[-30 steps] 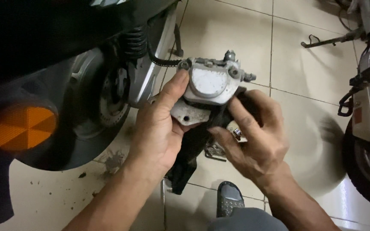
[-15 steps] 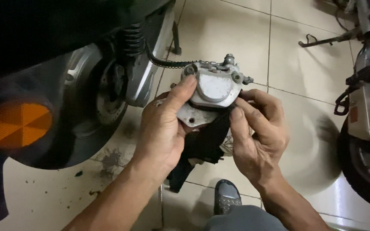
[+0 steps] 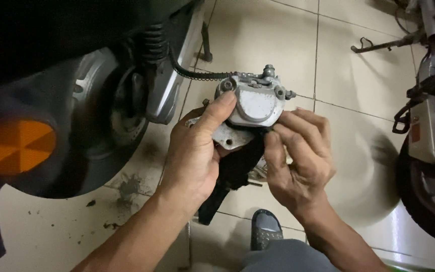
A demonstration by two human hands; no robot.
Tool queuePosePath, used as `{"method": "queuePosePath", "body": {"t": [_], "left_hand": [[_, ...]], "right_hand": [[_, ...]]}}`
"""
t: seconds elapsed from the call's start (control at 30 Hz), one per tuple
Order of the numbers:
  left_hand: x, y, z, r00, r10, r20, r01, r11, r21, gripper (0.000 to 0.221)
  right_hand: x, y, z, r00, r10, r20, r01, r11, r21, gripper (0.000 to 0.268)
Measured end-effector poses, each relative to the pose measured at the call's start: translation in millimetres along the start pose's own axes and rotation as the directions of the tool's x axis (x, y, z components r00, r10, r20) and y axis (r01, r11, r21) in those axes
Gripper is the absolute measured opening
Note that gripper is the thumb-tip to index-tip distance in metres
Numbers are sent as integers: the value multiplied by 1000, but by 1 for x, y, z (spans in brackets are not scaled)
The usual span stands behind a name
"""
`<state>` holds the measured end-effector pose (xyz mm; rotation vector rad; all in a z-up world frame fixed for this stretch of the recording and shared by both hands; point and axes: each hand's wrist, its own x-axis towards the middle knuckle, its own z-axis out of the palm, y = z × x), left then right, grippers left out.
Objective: The person removes the brake caliper from a motorcycle using an Allen key, wipes the brake caliper and the disc area with a black cloth, and then cleans individual components of the brake assembly before re-examining the parts.
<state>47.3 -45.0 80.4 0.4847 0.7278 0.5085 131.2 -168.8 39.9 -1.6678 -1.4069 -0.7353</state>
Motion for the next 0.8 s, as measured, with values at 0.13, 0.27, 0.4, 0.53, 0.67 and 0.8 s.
{"method": "queuePosePath", "body": {"t": [0.13,0.27,0.4,0.53,0.67,0.8], "left_hand": [[-8,4,4,998,5,-56,-1,998,57,31],[-9,7,5,1000,-6,-20,6,1000,25,41],[0,-7,-8,999,36,21,-37,998,48,27],[-1,-9,-10,999,44,32,-48,990,135,35],[2,-10,-4,998,55,-7,-54,997,56,36],[11,-23,-11,994,97,46,-101,990,101,32]], "right_hand": [[-3,0,-5,966,256,21,-257,963,86,16],[-6,2,-11,843,495,210,-537,761,365,31],[-9,-2,-4,886,451,112,-460,815,353,6],[-5,-5,3,852,523,39,-516,824,235,9],[-4,5,5,796,604,40,-593,764,256,7],[-1,3,1,738,673,52,-661,705,256,5]]}}
